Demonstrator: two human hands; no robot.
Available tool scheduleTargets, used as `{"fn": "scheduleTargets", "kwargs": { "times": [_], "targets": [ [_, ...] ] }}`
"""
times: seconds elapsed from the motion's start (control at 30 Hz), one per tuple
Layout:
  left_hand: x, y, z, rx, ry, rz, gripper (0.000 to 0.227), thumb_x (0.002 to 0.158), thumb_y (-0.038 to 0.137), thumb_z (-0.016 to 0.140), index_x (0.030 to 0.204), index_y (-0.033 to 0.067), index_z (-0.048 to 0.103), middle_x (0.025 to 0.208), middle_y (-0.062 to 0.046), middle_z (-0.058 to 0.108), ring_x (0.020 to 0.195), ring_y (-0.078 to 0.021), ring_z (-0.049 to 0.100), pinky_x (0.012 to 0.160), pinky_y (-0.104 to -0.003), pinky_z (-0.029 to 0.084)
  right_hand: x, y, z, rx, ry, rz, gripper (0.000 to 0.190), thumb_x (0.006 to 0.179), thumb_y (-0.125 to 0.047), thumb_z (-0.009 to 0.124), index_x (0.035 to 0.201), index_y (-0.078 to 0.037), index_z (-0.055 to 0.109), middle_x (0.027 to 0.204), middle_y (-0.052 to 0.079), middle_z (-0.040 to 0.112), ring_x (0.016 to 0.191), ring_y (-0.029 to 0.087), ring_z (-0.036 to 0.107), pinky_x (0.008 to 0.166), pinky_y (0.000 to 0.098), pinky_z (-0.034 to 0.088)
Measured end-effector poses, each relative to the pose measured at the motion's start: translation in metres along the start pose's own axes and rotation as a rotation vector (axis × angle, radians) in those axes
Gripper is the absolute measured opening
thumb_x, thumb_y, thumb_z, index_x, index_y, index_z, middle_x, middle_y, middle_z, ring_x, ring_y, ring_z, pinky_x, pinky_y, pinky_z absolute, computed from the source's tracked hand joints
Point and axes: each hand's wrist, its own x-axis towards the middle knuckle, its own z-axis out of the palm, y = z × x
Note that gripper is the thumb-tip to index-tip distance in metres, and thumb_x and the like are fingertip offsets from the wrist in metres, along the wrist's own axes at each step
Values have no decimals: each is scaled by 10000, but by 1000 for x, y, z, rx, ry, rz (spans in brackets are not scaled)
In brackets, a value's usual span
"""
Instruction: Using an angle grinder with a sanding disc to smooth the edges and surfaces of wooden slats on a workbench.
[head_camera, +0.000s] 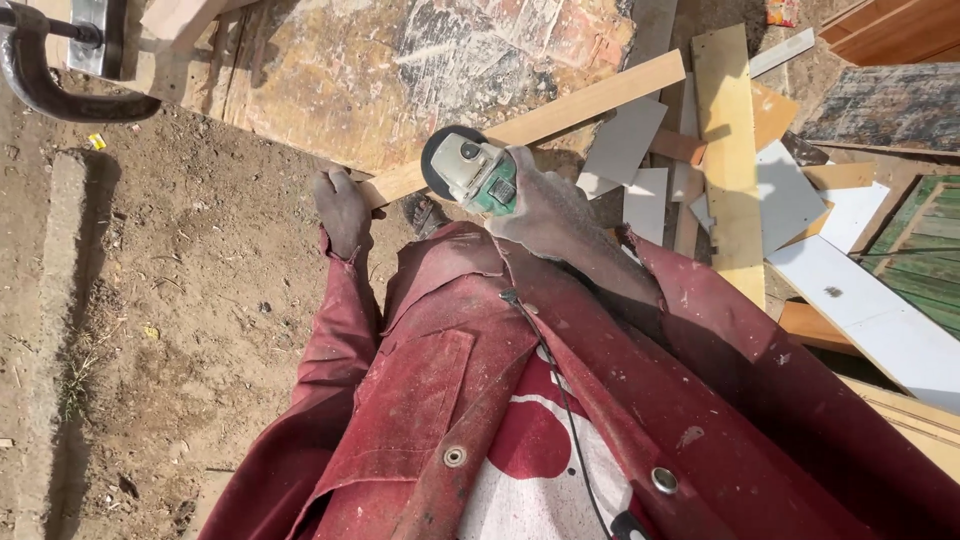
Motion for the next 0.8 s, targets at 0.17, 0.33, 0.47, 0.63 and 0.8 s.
{"fn": "scheduleTargets", "kwargs": {
  "times": [0.17, 0.33, 0.47, 0.63, 0.8],
  "targets": [
    [12, -15, 3, 53, -5, 12, 299, 1010, 282, 432, 994, 31, 594, 824, -253, 649, 718, -354, 698, 488, -453, 585, 3, 66, -30, 164, 168, 94, 741, 728, -332, 759, 1375, -183, 430, 1103, 244, 702, 1162, 497, 655, 980, 613, 477],
    [41, -66, 19, 113, 1, 100, 238, 1034, 233, 439, 1033, 14, 533, 925, -339, 634, 915, -489, 653, 801, -591, 472, 13, 115, -67, 233, 372, 163, 586, 715, -229, 769, 1225, -144, 495, 974, 167, 688, 1026, 412, 694, 941, 586, 495],
    [-2, -8, 15, 176, 37, 84, 259, 1035, 273, 434, 1042, 44, 557, 982, -332, 666, 1022, -526, 659, 838, -610, 494, 18, 72, -59, 218, 341, 149, 569, 690, -263, 773, 1175, -165, 493, 944, 129, 703, 1014, 390, 714, 900, 585, 506],
    [-17, 32, 12, 161, -9, 23, 293, 1018, 312, 405, 1054, 83, 585, 964, -283, 685, 1003, -461, 697, 866, -547, 558, 20, 14, -25, 138, 175, 102, 668, 707, -276, 700, 1303, -141, 432, 1087, 212, 730, 1118, 488, 686, 931, 660, 497],
    [-14, 5, 2, 177, -13, 90, 295, 1027, 306, 435, 1032, 54, 587, 960, -320, 654, 973, -490, 666, 812, -578, 482, 3, 21, -45, 235, 134, 80, 755, 777, -238, 740, 1436, -163, 377, 1127, 240, 700, 1129, 503, 668, 1005, 658, 480]
  ]
}}
